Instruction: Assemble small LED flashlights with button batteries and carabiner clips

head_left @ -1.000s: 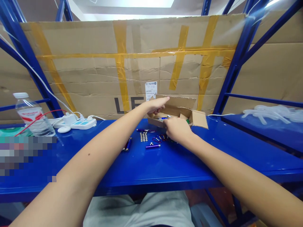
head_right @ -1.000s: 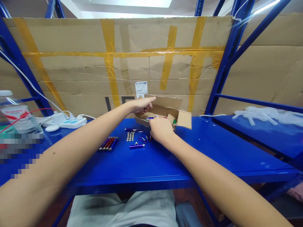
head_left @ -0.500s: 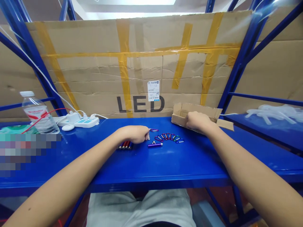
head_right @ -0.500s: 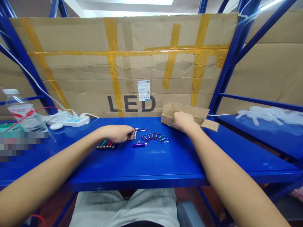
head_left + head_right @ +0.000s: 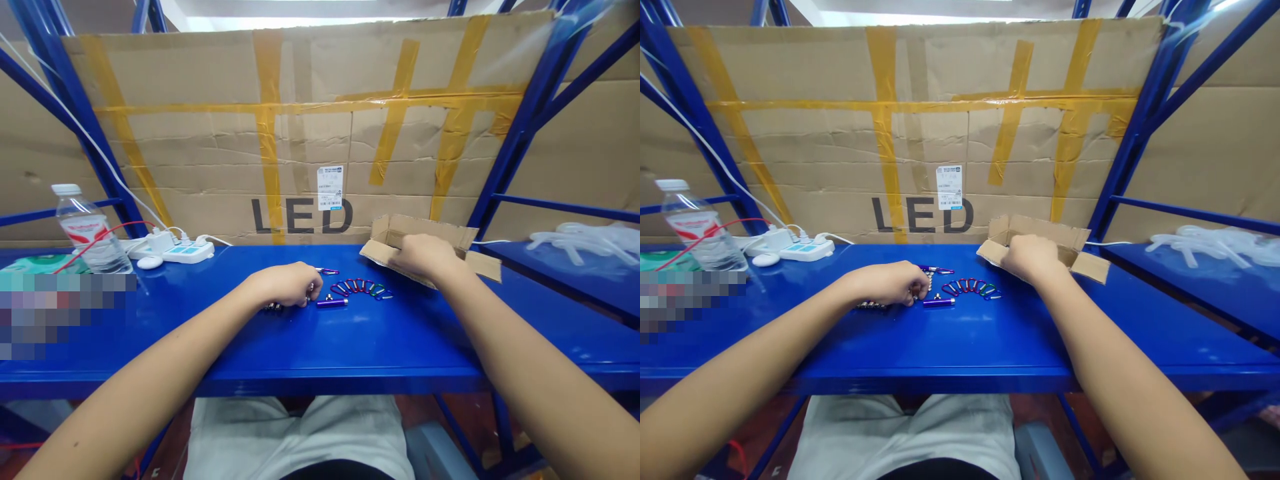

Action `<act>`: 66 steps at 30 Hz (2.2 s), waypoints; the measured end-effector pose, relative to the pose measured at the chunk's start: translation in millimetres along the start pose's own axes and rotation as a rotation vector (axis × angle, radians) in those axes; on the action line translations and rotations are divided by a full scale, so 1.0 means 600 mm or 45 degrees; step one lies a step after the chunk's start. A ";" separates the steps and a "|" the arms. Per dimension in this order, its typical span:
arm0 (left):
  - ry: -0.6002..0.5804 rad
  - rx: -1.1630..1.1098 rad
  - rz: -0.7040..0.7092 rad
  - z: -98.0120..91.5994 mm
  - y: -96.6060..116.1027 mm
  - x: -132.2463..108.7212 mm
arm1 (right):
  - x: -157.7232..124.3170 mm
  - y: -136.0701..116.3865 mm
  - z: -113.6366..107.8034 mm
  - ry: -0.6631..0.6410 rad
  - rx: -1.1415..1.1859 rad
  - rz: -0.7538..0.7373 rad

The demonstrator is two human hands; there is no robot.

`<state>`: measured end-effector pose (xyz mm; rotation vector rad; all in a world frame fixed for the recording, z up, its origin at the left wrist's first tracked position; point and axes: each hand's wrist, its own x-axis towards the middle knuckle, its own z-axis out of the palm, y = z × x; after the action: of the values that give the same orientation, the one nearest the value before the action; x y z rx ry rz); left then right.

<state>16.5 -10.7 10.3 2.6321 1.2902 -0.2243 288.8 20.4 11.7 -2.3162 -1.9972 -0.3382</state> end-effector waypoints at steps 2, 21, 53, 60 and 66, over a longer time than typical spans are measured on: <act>0.013 0.000 -0.020 -0.002 0.002 -0.005 | -0.012 -0.015 -0.005 0.332 0.054 -0.070; 1.322 -0.470 0.562 0.022 0.032 0.010 | -0.074 -0.118 0.015 -0.769 2.484 -0.833; 0.297 0.122 0.169 0.021 0.024 -0.011 | -0.047 -0.096 0.022 -0.358 1.759 -0.738; 0.341 -0.243 0.265 -0.003 0.020 -0.020 | -0.060 -0.093 0.004 -0.391 1.714 -0.818; 0.522 -0.730 0.325 -0.009 0.008 -0.007 | -0.062 -0.095 0.001 -0.361 1.726 -0.834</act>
<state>18.2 -15.4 17.2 2.3516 0.9098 0.6553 228.0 -6.9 -2.2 -0.8829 -1.9561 1.0414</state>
